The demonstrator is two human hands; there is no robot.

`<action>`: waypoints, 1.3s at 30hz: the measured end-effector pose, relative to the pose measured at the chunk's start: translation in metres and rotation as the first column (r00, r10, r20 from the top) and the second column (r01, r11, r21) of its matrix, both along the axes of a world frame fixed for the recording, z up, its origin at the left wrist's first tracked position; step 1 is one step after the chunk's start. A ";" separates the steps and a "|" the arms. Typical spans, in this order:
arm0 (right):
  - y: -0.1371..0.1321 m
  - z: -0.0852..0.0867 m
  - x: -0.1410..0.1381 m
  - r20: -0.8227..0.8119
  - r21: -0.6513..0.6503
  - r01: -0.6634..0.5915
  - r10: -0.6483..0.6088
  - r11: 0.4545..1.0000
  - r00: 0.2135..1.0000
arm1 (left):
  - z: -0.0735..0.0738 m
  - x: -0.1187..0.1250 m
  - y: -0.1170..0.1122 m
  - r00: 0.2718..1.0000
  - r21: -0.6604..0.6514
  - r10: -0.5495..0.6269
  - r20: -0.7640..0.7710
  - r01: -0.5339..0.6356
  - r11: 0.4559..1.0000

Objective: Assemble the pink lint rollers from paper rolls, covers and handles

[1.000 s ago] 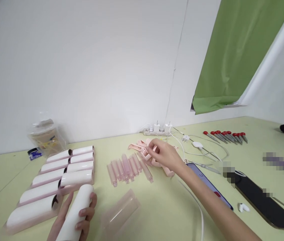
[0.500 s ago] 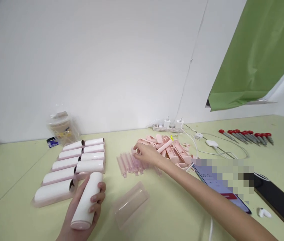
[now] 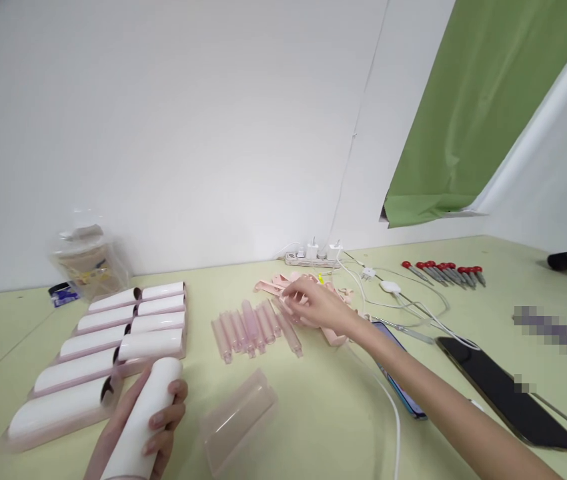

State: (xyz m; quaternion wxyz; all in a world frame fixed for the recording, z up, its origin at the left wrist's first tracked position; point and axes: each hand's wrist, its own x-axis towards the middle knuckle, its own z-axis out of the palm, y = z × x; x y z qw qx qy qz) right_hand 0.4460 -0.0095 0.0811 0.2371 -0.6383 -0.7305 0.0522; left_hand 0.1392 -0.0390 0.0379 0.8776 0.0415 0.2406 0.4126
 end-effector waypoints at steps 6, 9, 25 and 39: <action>0.028 -0.002 0.024 0.032 0.088 0.185 -0.188 0.979 0.982 | -0.006 -0.002 0.006 0.997 -0.034 -0.068 0.029 0.069 0.997; 0.046 -0.001 0.041 0.114 0.074 0.243 -0.251 0.967 0.961 | -0.011 -0.004 0.009 0.997 -0.022 -0.069 0.046 0.070 0.997; 0.119 -0.034 -0.037 0.522 -0.228 0.244 -0.093 0.943 0.848 | -0.011 0.005 -0.002 0.985 0.035 -0.174 0.011 0.173 0.984; 0.114 -0.031 -0.033 0.477 -0.185 0.219 -0.107 0.958 0.873 | -0.006 0.005 -0.004 0.998 0.065 -0.062 0.004 0.062 0.996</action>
